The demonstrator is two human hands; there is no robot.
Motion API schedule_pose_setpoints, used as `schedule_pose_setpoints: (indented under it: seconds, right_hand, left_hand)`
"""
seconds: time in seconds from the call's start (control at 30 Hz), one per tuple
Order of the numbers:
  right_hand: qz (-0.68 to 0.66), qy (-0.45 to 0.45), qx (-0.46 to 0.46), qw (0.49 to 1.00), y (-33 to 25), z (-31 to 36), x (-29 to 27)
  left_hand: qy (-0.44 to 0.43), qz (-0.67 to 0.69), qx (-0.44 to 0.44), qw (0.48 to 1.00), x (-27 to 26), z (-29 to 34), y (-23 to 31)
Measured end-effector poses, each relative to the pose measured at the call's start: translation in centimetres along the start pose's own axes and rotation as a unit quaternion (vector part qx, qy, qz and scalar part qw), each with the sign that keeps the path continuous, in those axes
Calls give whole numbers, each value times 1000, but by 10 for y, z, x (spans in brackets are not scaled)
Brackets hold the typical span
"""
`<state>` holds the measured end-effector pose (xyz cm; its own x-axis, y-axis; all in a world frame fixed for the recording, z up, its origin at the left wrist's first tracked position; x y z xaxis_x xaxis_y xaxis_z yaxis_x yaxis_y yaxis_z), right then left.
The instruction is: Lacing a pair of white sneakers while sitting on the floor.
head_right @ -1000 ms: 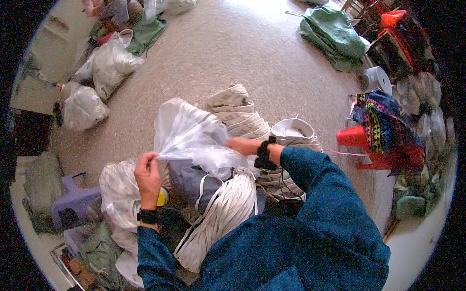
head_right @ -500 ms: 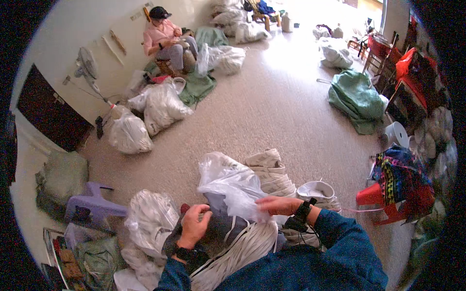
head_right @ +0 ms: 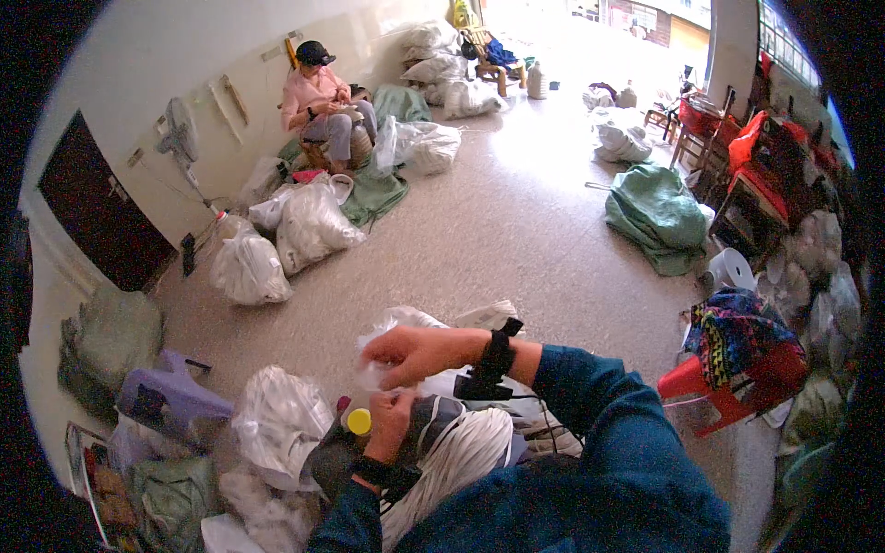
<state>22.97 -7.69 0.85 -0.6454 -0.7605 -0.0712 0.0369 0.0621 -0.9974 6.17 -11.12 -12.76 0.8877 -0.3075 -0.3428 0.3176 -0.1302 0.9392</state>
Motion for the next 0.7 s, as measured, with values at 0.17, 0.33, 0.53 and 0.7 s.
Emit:
schedule_pose_setpoints:
  seconds: [0.17,0.33,0.53,0.7]
  right_hand:
    - [139,272,-84,949,19,19,-37]
    - [335,470,-198,792,-17,33,-27]
    - [147,238,-72,957,62,12,31]
    - [158,250,132,946,177,0,-21]
  left_hand:
    - [160,282,-54,944,-44,-10,0]
    - [175,372,-35,911,-77,-21,22]
    - [108,443,-91,885,-67,-25,29]
    - [32,423,-153,893,-66,-9,33]
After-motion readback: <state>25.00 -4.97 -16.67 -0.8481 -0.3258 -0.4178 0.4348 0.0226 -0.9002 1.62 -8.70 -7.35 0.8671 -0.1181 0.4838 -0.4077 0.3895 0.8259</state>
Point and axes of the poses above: each hand's wrist, its own z-axis away from the middle knuckle, its own x-axis out of the palm, y = z × x, the point moved 2 cm from there along -z, towards the middle knuckle, and after that the axes turned 9 degrees about -z, right-handed, at the moved point
